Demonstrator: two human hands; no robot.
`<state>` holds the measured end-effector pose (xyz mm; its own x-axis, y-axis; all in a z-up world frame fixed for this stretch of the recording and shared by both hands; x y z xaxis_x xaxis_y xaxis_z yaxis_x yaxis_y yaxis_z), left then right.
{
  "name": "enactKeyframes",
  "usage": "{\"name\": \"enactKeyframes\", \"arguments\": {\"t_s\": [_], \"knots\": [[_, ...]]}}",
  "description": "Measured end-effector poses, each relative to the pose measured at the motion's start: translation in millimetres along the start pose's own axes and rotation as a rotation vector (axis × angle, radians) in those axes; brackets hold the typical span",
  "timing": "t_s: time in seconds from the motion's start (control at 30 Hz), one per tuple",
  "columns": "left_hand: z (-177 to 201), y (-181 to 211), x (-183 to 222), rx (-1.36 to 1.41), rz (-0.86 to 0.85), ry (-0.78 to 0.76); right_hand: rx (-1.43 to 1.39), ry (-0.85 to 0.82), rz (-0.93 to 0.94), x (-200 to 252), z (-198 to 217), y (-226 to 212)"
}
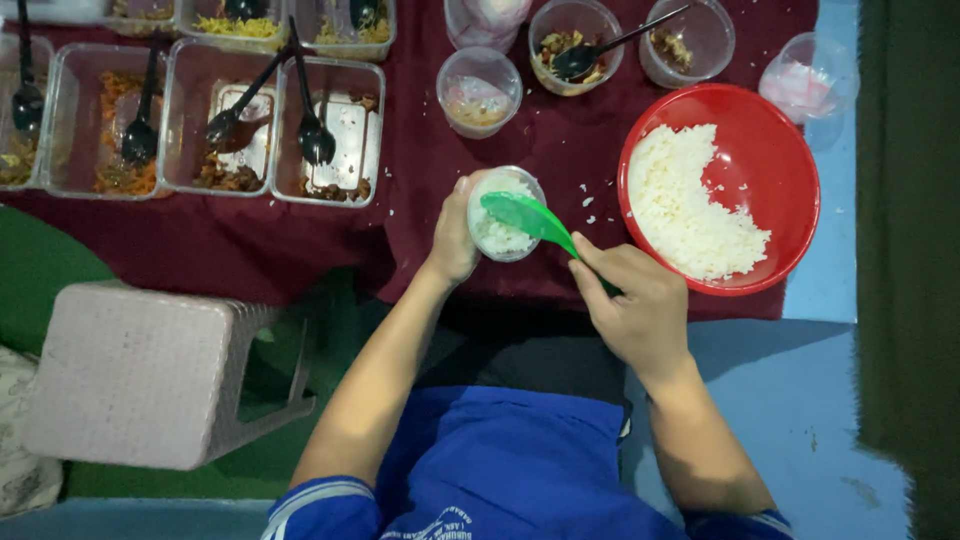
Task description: Scooping white rice from a large red bowl into a small plastic cup using a green spoon
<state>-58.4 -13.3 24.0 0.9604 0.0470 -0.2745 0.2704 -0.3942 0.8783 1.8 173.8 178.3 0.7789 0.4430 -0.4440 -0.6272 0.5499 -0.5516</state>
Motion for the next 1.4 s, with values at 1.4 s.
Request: {"name": "enactKeyframes", "arguments": {"t_s": [1.4], "knots": [[-5.3, 1.1, -6.6, 0.069, 0.059, 0.033, 0.076, 0.047, -0.244, 18.4, -8.6, 26.6]]}}
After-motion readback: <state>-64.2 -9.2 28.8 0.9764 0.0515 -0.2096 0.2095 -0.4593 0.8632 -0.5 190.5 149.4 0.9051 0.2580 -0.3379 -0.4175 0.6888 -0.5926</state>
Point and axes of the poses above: each hand's wrist, its own x-axis away from the middle knuckle, its own z-axis out of the back of the hand, y = z × x, the point moved 7 cm from there along -x, towards the middle knuckle, and after that the axes turned 6 degrees about -y, right-handed, at the moved point
